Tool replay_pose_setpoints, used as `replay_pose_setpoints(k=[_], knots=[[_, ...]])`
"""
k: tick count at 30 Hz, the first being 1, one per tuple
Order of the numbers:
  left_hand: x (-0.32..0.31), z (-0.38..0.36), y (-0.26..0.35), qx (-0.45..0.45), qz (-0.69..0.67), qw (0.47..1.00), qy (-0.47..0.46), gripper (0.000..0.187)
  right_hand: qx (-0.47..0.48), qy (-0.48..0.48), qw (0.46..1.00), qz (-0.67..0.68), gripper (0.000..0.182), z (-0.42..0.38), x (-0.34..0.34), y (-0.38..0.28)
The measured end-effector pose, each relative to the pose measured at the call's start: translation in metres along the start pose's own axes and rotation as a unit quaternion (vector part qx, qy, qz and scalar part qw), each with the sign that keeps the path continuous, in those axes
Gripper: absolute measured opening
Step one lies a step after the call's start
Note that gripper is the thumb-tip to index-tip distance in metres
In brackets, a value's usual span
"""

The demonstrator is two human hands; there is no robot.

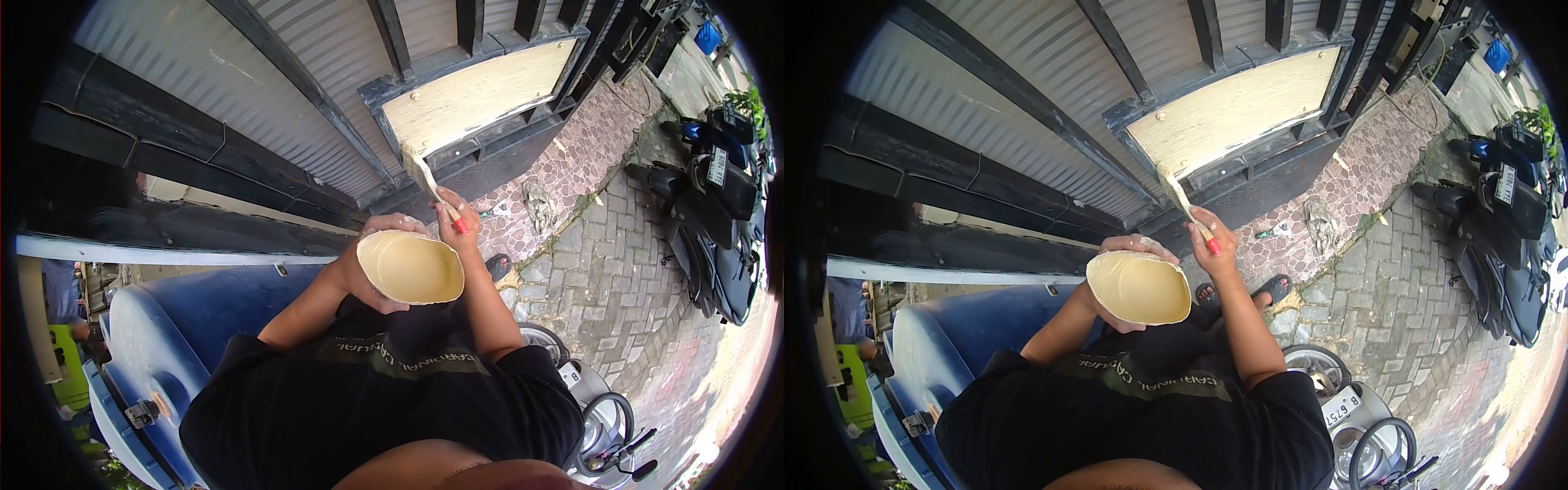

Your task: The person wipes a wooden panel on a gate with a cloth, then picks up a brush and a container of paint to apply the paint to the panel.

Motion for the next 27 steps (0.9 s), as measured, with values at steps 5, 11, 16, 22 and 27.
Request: replay_pose_setpoints(k=[5, 11, 16, 22, 27], knots=[[0.000, 0.000, -0.001, 0.002, 0.005, 1.000, -0.001, 0.100, 0.010, -0.016, 1.000, 0.017, 0.019, 0.030, 0.021, 0.004], [0.000, 0.002, 0.003, -0.004, -0.019, 1.000, 0.005, 0.099, -0.024, -0.023, 0.996, 0.080, 0.019, 0.059, 0.046, 0.000], [0.001, 0.003, 0.005, 0.010, -0.009, 1.000, 0.010, 0.099, -0.040, -0.143, 0.985, 0.083, 0.019, 0.077, 0.025, 0.002], [-0.004, 0.009, 0.004, -0.009, -0.008, 1.000, -0.016, 0.100, -0.060, -0.162, 0.981, 0.093, 0.018, 0.093, 0.038, 0.011], [-0.008, 0.009, -0.001, 0.018, -0.014, 1.000, -0.005, 0.098, -0.032, -0.246, 0.967, 0.052, 0.019, 0.111, 0.027, -0.005]])
Point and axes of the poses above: each hand's wrist, its own z-axis towards the middle knuckle, its own x-axis out of the back of the hand, y = z × x, the point moved 9 cm from there along z, towards the middle knuckle, and after that the axes turned 5 degrees about z, right-handed, at the moved point
